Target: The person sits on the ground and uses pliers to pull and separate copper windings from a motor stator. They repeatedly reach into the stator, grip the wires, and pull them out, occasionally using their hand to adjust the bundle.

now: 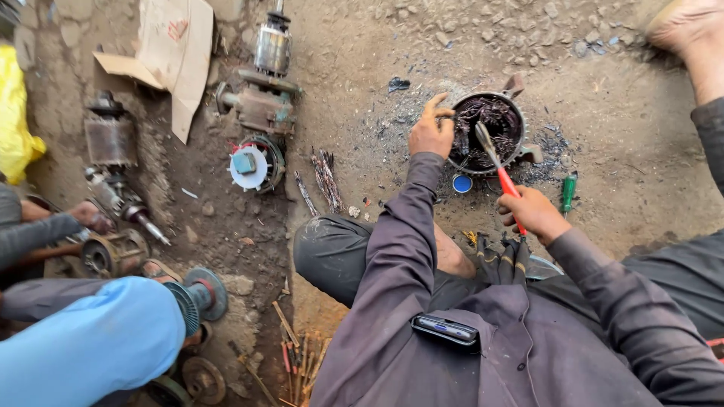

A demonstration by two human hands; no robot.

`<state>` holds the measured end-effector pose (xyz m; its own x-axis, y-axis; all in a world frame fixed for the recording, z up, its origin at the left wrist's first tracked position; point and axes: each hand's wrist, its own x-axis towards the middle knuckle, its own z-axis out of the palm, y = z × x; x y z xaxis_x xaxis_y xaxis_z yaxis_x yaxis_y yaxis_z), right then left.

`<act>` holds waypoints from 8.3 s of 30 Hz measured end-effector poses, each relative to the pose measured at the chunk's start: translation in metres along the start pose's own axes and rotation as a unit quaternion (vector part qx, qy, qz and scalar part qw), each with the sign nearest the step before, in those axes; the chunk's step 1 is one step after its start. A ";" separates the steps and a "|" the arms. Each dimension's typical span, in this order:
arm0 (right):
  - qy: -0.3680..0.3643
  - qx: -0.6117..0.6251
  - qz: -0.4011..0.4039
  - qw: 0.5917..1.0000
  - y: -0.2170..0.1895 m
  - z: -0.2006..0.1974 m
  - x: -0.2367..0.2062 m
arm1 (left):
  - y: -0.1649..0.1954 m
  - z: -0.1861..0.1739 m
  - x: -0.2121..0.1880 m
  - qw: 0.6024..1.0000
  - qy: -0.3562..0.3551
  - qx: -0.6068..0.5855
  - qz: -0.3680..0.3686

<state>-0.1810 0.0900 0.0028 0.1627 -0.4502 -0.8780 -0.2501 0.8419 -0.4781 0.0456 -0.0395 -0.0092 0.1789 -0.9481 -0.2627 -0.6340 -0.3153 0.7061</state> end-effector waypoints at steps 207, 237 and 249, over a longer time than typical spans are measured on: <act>0.074 -0.144 0.156 0.974 -0.028 -0.009 0.063 | -0.043 0.041 0.020 0.944 0.109 -0.253 -0.182; 0.213 -0.421 0.044 0.881 -0.054 0.031 0.030 | -0.032 0.024 0.015 0.932 0.082 -0.280 -0.214; 0.151 -0.178 0.049 0.971 -0.030 -0.003 0.053 | 0.009 0.020 -0.038 0.959 0.219 -0.163 -0.077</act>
<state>-0.1680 0.0397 -0.0295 -0.1516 -0.4848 -0.8614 -0.5726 0.7534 -0.3233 0.0178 -0.0049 -0.0065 0.5951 -0.7931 -0.1299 -0.3190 -0.3815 0.8676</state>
